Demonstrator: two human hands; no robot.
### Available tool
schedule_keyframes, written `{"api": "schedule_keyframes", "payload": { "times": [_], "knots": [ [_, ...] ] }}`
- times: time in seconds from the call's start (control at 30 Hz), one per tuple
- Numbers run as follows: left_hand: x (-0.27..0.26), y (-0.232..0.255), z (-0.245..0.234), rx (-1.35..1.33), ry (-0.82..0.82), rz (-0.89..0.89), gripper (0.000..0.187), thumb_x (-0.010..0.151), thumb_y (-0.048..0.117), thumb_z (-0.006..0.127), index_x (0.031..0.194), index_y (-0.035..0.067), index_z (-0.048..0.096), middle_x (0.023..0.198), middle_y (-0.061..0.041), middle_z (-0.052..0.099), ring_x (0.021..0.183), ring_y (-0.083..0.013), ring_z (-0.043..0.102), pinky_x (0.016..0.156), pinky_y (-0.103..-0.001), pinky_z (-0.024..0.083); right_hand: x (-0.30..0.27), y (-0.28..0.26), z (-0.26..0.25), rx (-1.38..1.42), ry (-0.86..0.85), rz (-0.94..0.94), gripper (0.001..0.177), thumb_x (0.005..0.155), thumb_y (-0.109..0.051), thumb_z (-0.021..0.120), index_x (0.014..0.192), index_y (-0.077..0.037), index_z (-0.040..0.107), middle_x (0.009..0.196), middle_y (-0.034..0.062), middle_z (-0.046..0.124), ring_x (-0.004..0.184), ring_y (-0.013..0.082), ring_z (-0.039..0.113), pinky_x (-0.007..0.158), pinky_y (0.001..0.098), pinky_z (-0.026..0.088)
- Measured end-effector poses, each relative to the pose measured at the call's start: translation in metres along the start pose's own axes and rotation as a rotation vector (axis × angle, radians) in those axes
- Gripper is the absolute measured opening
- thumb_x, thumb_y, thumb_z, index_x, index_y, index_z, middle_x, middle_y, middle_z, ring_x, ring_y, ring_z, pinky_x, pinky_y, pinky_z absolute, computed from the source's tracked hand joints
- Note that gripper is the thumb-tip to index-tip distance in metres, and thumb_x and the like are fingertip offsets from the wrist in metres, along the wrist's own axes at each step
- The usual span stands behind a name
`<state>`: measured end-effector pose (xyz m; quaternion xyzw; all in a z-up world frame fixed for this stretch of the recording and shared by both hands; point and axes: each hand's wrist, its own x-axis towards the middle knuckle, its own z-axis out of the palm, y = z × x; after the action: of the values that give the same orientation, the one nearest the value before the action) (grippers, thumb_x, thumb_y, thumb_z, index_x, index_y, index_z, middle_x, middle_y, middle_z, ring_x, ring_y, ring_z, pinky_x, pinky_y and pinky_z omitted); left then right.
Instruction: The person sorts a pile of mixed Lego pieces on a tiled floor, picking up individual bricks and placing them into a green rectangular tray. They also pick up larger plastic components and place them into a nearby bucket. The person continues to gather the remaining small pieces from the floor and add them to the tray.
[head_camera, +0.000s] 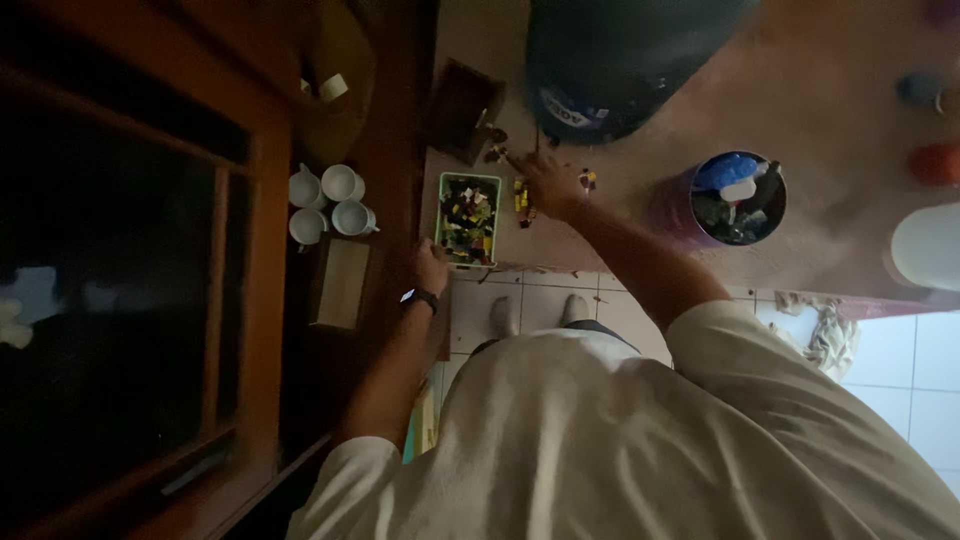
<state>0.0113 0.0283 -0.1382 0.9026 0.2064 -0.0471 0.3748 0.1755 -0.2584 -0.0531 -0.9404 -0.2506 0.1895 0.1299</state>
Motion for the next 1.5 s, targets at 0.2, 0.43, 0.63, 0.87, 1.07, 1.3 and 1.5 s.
{"api": "schedule_keyframes", "payload": {
  "times": [0.2,0.43,0.63,0.87,1.07,1.3,1.5],
  "knots": [
    [-0.001,0.003,-0.010,0.002,0.092,0.075,0.029,0.103,0.030,0.062,0.112,0.002,0.064,0.109,-0.020,0.066,0.100,-0.0380,0.064,0.091,-0.051,0.052,0.071,-0.009,0.018,-0.413,-0.135,-0.207,0.068,0.099,-0.025,0.059,0.159,-0.024,0.029,0.168,0.0107,0.020,0.151,0.0388,0.023,0.118,0.0618,0.024],
    [-0.017,0.017,-0.032,-0.171,0.040,0.148,0.044,0.108,0.046,0.054,0.123,0.004,0.059,0.102,-0.020,0.062,0.080,-0.0297,0.062,0.073,-0.046,0.050,0.091,-0.008,0.030,-0.530,-0.094,-0.304,0.056,0.096,-0.026,0.062,0.149,-0.019,0.045,0.161,0.0118,0.033,0.147,0.0367,0.032,0.116,0.0568,0.030],
    [-0.014,0.044,-0.038,-0.343,-0.083,0.153,0.045,0.107,0.046,0.054,0.127,0.006,0.056,0.091,-0.014,0.060,0.060,-0.0211,0.059,0.057,-0.038,0.050,0.062,0.014,0.034,-0.359,-0.016,-0.318,0.048,0.093,-0.027,0.065,0.140,-0.016,0.059,0.154,0.0127,0.044,0.143,0.0350,0.039,0.114,0.0525,0.036],
    [-0.009,0.092,-0.042,-0.203,-0.025,0.303,0.039,0.109,0.040,0.058,0.117,0.002,0.063,0.099,-0.013,0.066,0.081,-0.0267,0.065,0.071,-0.042,0.054,0.036,0.036,0.006,-0.126,-0.051,-0.094,0.040,0.101,-0.031,0.061,0.136,-0.013,0.065,0.150,0.0162,0.050,0.139,0.0367,0.045,0.117,0.0520,0.037],
    [-0.025,0.133,-0.066,-0.107,-0.002,0.394,0.037,0.105,0.040,0.060,0.118,0.005,0.065,0.110,-0.011,0.069,0.095,-0.0279,0.068,0.079,-0.043,0.055,0.065,0.028,0.004,-0.133,-0.028,-0.046,0.041,0.099,-0.031,0.062,0.135,-0.012,0.064,0.148,0.0169,0.051,0.139,0.0374,0.045,0.117,0.0518,0.037],
    [-0.027,0.133,-0.070,-0.126,-0.029,0.387,0.036,0.105,0.040,0.062,0.114,0.005,0.066,0.109,-0.011,0.068,0.095,-0.0275,0.068,0.080,-0.043,0.056,0.043,0.031,0.008,-0.107,-0.030,-0.082,0.043,0.098,-0.032,0.062,0.134,-0.010,0.063,0.147,0.0176,0.052,0.140,0.0382,0.044,0.118,0.0515,0.037],
    [-0.019,0.143,-0.075,-0.127,-0.037,0.381,0.035,0.105,0.038,0.061,0.117,0.006,0.065,0.113,-0.011,0.066,0.093,-0.0267,0.067,0.079,-0.042,0.055,0.048,0.018,0.003,-0.094,-0.013,-0.076,0.044,0.097,-0.033,0.063,0.133,-0.008,0.063,0.145,0.0183,0.052,0.140,0.0389,0.044,0.118,0.0512,0.037]
  ]
}}
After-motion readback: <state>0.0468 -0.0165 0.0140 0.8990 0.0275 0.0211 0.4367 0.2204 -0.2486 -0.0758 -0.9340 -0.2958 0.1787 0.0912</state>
